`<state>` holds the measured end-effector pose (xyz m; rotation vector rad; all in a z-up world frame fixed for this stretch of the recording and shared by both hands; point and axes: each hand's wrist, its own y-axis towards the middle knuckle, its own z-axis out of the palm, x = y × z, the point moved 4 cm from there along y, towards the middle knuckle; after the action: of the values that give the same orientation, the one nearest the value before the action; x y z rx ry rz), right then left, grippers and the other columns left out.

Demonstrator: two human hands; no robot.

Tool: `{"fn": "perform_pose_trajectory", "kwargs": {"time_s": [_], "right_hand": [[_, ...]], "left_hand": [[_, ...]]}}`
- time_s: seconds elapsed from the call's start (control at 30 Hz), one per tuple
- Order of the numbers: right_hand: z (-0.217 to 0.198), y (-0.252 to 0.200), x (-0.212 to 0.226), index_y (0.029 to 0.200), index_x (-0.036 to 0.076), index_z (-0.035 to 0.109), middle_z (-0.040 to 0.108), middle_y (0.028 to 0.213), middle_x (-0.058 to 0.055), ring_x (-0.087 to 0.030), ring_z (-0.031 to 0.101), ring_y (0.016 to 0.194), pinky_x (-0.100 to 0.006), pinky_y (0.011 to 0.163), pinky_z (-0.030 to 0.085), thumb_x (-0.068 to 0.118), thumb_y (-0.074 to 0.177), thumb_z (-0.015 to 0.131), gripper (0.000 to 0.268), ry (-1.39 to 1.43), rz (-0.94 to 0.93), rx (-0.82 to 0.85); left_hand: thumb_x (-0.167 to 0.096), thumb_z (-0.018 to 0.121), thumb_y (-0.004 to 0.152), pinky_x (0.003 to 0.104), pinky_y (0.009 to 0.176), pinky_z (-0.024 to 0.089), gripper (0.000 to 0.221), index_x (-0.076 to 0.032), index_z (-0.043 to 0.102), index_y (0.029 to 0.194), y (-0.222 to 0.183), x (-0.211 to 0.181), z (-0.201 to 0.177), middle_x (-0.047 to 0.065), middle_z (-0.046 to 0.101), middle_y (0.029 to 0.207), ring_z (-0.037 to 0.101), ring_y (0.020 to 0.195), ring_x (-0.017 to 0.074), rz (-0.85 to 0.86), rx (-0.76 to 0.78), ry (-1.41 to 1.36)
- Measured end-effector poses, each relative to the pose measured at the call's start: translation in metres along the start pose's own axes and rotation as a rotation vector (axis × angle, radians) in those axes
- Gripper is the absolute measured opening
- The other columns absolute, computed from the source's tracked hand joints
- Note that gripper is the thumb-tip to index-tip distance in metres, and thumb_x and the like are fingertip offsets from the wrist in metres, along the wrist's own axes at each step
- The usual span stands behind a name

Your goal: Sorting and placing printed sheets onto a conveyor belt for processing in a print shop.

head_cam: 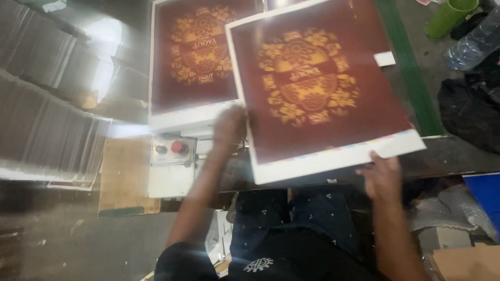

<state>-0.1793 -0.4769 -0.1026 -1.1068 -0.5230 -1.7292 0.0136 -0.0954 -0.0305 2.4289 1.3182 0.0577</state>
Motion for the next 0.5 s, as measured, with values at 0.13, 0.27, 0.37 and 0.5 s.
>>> {"fn": "perform_pose_trajectory", "kwargs": {"time_s": [0.13, 0.27, 0.37, 0.5], "right_hand": [[-0.08, -0.007, 0.004, 0.151, 0.006, 0.048, 0.064, 0.127, -0.01, -0.022, 0.066, 0.097, -0.034, 0.062, 0.055, 0.005, 0.102, 0.058, 0.051, -0.015, -0.082, -0.06], [-0.134, -0.027, 0.007, 0.151, 0.008, 0.048, 0.065, 0.127, -0.007, -0.021, 0.066, 0.095, -0.034, 0.061, 0.055, 0.005, 0.103, 0.057, 0.049, -0.061, -0.029, -0.175], [-0.165, -0.04, 0.006, 0.151, 0.01, 0.049, 0.062, 0.115, -0.005, -0.015, 0.061, 0.086, -0.033, 0.06, 0.054, 0.004, 0.104, 0.059, 0.048, -0.113, 0.018, -0.253], [-0.185, -0.047, -0.004, 0.146, 0.007, 0.051, 0.063, 0.109, -0.005, -0.014, 0.06, 0.082, -0.033, 0.061, 0.056, 0.005, 0.107, 0.06, 0.039, -0.187, 0.09, -0.277]], "left_hand": [[-0.052, 0.067, 0.093, 0.057, 0.108, 0.041, 0.076, 0.006, 0.051, 0.14, -0.003, 0.046, -0.019, 0.028, 0.049, 0.148, 0.044, 0.14, 0.0422, -0.007, -0.133, 0.241], [-0.065, 0.071, 0.086, 0.06, 0.104, 0.039, 0.093, 0.009, 0.048, 0.137, 0.005, 0.064, -0.013, 0.03, 0.046, 0.145, 0.042, 0.137, 0.0432, -0.086, 0.062, 0.324], [-0.064, 0.074, 0.083, 0.053, 0.099, 0.048, 0.089, 0.006, 0.053, 0.134, 0.011, 0.075, -0.019, 0.028, 0.053, 0.142, 0.053, 0.13, 0.0418, -0.058, 0.086, 0.263], [-0.06, 0.078, 0.078, 0.049, 0.085, 0.055, 0.068, -0.005, 0.065, 0.116, 0.023, 0.086, -0.037, 0.019, 0.068, 0.116, 0.067, 0.107, 0.0367, 0.06, 0.117, 0.176]]}}
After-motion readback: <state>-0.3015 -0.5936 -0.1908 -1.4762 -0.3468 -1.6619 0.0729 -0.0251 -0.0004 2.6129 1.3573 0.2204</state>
